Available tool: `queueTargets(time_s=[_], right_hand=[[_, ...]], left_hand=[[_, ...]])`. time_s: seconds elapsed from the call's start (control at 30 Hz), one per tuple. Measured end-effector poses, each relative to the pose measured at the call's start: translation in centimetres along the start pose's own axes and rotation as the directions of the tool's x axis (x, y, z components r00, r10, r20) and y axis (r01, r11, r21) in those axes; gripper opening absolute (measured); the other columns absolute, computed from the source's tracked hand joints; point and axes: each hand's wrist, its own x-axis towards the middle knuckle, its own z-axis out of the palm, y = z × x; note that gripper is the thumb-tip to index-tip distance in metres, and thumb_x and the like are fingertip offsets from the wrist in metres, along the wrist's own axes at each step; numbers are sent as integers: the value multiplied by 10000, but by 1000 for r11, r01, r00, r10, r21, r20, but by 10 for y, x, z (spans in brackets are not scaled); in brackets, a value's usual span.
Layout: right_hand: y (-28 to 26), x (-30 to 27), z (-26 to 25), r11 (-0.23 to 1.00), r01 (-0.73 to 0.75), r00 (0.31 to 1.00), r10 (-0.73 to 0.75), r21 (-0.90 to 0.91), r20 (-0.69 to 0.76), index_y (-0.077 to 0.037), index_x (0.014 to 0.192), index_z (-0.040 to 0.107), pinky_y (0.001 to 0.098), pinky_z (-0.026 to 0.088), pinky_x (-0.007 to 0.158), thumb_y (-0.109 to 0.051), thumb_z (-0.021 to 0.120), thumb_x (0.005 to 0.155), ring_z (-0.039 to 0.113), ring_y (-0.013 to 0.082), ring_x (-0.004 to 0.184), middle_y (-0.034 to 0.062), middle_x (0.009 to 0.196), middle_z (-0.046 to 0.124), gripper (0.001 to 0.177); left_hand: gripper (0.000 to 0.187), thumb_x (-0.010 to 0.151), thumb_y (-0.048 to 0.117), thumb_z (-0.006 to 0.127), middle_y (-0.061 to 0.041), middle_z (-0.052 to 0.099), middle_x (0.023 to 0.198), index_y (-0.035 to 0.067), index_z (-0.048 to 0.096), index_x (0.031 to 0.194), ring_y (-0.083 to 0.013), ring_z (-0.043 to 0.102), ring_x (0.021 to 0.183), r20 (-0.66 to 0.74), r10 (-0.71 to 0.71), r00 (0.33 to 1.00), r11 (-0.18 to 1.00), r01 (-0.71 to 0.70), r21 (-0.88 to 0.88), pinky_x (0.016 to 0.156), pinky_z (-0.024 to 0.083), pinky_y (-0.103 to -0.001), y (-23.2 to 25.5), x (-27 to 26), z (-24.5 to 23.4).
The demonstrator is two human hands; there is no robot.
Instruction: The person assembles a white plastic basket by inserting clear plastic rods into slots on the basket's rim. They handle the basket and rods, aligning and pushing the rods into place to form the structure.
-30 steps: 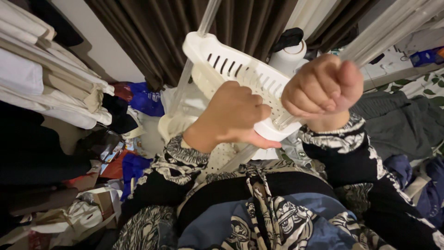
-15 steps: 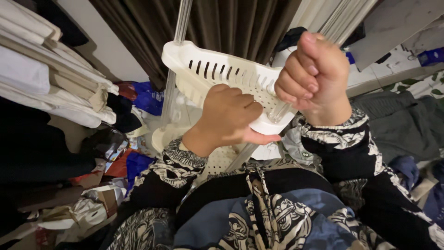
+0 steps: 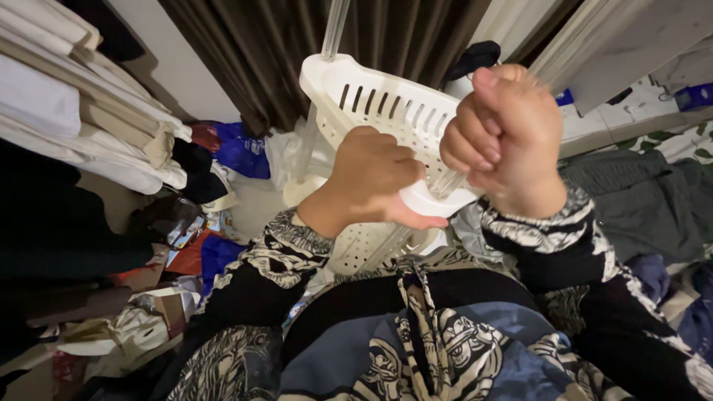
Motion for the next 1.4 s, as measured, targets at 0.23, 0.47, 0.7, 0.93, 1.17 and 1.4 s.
queueTargets(time_s=[0.23, 0.47, 0.7, 0.93, 1.17, 1.4], right_hand=[[-4, 45, -38, 983, -92, 622, -69, 161, 780, -98, 659, 493, 293, 366, 348, -252, 450, 1094, 442, 135, 349, 28, 459, 481, 463], [30, 11, -20, 985, -49, 843, -48, -165, -536, -123, 793, 492, 360, 463, 555, -267, 557, 1069, 494, 193, 544, 32, 614, 456, 318], [29, 4, -23, 999, -41, 942, 34, -13, -333, -158, 698, 382, 341, 374, 463, -414, 639, 1050, 356, 163, 452, -7, 543, 319, 505], [37, 0, -22, 992, -65, 880, 7, -106, -474, -118, 694, 454, 370, 456, 496, -350, 657, 991, 490, 210, 499, 26, 571, 434, 428], [39, -14, -16, 961, 66, 870, -187, -268, -457, -117, 784, 494, 328, 449, 527, -295, 632, 1060, 485, 172, 536, 25, 635, 475, 356], [26, -10, -21, 968, 55, 934, -136, -243, -329, -153, 698, 432, 330, 305, 444, -323, 569, 1113, 334, 149, 451, 3, 544, 359, 469]], left_hand=[[637, 681, 745, 806, 1, 571, 565, 115, 714, 681, -168, 531, 489, 123, -17, 992, 998, 24, -58, 526, 355, -364, 1, 4, 4], [559, 655, 682, 796, -7, 615, 656, 136, 683, 700, -190, 581, 629, 32, -209, 977, 940, 192, 281, 640, 385, -381, 24, -1, 21], [534, 682, 646, 819, 11, 599, 638, 141, 644, 670, -193, 566, 601, 75, -263, 962, 935, 235, 265, 619, 389, -389, 34, -1, 22], [501, 659, 594, 831, 13, 579, 674, 125, 678, 745, -187, 564, 638, 46, -227, 973, 922, 199, 333, 637, 389, -378, 48, -1, 25], [508, 672, 583, 848, 2, 548, 620, 109, 665, 691, -197, 554, 573, 9, -245, 970, 903, 224, 367, 569, 392, -372, 54, -5, 35], [539, 714, 612, 840, -2, 548, 578, 113, 649, 643, -180, 539, 504, 1, -242, 970, 916, 228, 329, 519, 386, -341, 52, -8, 38]])
